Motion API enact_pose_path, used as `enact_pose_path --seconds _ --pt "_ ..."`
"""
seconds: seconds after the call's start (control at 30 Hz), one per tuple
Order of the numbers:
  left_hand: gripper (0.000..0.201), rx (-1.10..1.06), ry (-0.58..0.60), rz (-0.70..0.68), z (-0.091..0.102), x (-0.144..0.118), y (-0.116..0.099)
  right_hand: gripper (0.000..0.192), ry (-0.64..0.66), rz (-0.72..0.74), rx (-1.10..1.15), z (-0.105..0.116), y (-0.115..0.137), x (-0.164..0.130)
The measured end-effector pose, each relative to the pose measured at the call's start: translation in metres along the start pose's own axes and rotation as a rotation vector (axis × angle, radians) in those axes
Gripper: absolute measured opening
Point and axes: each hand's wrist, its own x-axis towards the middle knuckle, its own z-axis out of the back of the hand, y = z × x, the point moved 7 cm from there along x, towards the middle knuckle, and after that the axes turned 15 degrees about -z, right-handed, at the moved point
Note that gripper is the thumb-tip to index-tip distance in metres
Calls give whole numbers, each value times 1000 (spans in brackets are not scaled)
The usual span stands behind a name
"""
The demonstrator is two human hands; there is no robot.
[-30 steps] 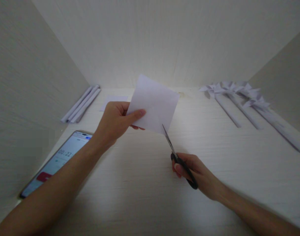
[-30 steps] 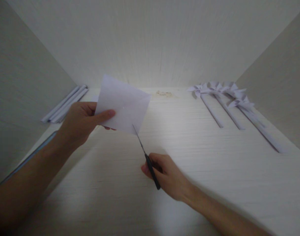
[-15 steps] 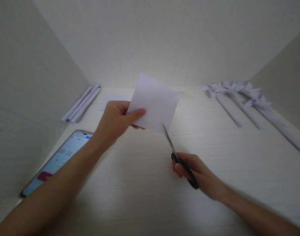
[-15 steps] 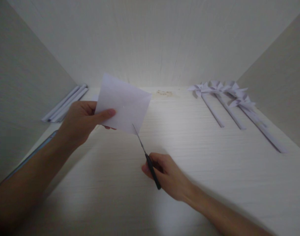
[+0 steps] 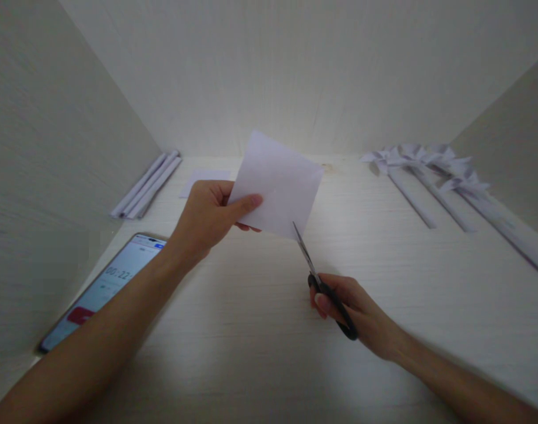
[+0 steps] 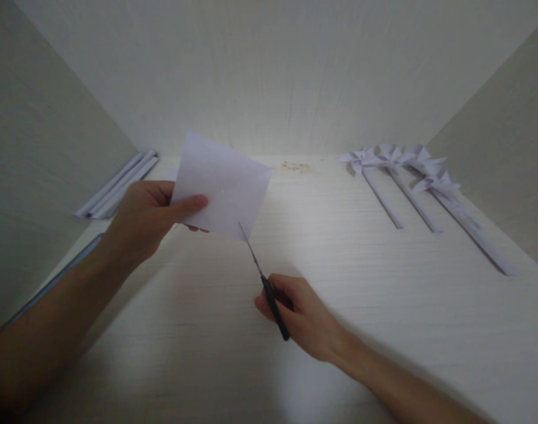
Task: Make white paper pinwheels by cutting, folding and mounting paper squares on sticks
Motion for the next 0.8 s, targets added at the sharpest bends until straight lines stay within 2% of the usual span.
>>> enact_pose_path --seconds 0.8 --pt "23 -3 7 -5 -1 0 1 41 9 -13 23 -1 0 1"
